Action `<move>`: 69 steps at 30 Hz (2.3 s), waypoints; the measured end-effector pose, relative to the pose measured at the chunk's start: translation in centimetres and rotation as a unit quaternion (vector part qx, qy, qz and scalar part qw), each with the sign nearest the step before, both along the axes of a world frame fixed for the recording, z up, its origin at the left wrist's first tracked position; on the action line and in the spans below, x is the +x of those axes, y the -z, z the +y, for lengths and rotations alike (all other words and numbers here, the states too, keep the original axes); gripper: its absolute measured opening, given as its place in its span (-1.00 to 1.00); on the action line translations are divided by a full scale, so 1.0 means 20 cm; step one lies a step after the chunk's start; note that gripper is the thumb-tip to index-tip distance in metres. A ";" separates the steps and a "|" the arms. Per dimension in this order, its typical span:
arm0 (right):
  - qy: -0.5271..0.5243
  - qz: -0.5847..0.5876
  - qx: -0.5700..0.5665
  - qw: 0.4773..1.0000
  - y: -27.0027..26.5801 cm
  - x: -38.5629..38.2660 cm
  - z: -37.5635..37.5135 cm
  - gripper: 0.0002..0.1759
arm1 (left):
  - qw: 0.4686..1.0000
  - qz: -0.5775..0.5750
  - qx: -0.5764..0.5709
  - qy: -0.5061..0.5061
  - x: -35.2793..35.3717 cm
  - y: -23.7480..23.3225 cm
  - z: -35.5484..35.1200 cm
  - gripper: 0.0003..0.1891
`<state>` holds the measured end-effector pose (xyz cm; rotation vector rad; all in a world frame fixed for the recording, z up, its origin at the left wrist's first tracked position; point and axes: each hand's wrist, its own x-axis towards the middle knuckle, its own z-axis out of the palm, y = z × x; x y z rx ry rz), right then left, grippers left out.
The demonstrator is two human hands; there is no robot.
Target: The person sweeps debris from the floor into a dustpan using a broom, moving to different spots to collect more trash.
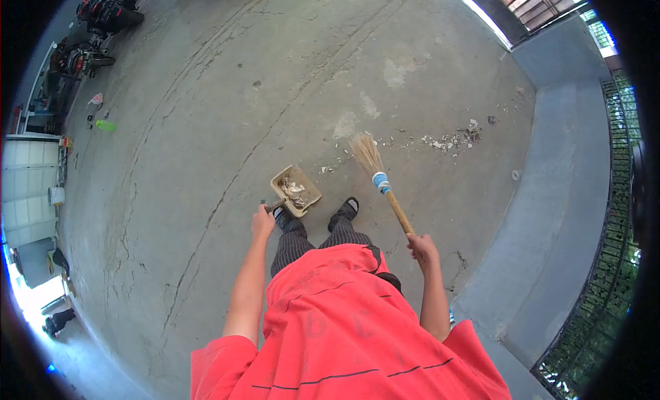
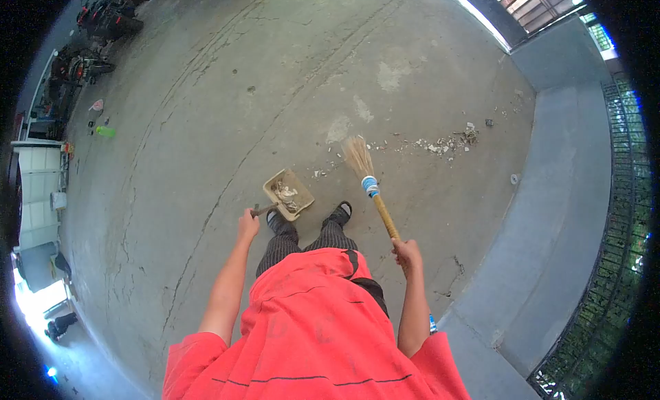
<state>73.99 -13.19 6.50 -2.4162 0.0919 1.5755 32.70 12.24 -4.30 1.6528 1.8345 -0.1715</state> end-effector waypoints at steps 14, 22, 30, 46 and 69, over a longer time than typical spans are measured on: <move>-0.263 -0.102 0.010 0.959 0.01 -0.33 0.17 -0.45 | 1.000 0.015 -0.021 0.016 -0.06 -0.09 0.10 -0.68; -0.238 -0.023 -0.003 0.971 -0.22 -0.63 0.23 -0.45 | 1.000 -0.014 -0.018 0.018 -0.05 -0.08 0.13 -0.68; -0.249 -0.083 -0.027 0.965 -0.35 -0.61 0.28 -0.48 | 0.999 -0.007 -0.037 0.025 -0.04 -0.13 0.19 -0.67; -0.458 -0.138 -0.008 0.878 -0.13 -0.56 0.36 -0.52 | 1.000 0.018 -0.012 0.007 -0.16 -0.17 0.07 -0.68; -0.576 -0.286 0.079 0.761 0.04 -0.54 1.03 -0.70 | 0.998 0.049 0.004 -0.049 -0.31 -0.16 -0.18 -0.71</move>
